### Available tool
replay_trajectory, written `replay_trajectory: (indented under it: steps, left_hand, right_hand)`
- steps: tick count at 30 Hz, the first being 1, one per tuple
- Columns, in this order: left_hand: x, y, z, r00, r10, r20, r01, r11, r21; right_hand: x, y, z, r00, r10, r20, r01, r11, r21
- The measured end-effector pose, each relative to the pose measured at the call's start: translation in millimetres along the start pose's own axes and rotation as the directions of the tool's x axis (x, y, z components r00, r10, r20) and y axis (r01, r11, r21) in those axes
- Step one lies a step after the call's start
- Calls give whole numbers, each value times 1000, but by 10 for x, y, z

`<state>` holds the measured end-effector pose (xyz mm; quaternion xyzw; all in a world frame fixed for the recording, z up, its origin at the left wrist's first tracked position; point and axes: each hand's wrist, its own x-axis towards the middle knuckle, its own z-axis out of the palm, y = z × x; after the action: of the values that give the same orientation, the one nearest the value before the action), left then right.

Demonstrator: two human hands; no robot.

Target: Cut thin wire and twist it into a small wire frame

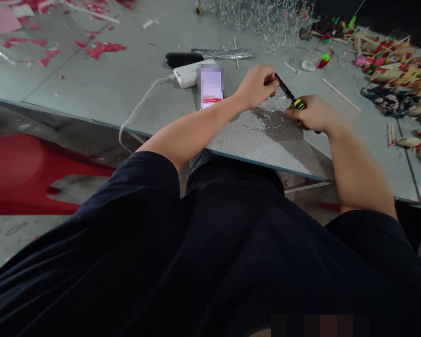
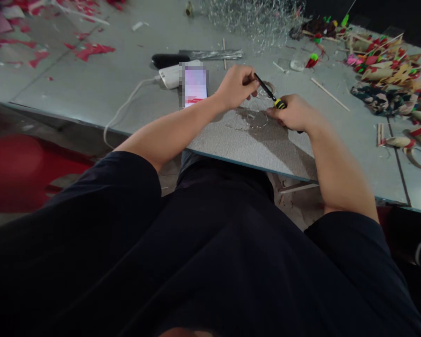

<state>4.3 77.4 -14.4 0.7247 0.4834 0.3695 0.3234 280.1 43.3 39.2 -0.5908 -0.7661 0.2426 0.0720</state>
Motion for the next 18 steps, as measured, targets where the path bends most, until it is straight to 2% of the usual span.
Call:
replay_trajectory:
  steps: [4,6,11,14,18]
  left_hand:
    - [-44,65,-5,997,-8,-78,7,1000,-17]
    - [-39,58,2,998,-23,-67,23,1000,-9]
    - [26,-39,16,995,79,-61,-82,996,-44]
    - [39,-69,22,999,35,-27,-35,999,-16]
    - [20,-56,39,990,115,-86,-116,993,-11]
  right_hand:
    - [4,3,4,1000,-9,-1,9,1000,0]
    - [0,-1,5,1000,3,-3,-3,1000,12]
    - [-11,-27,-1,1000,21,2,-21,999,27]
    - [-11,-30,-1,1000,16,2,-16,1000,14]
    - [-12,-21,1,1000,7,-5,-7,1000,1]
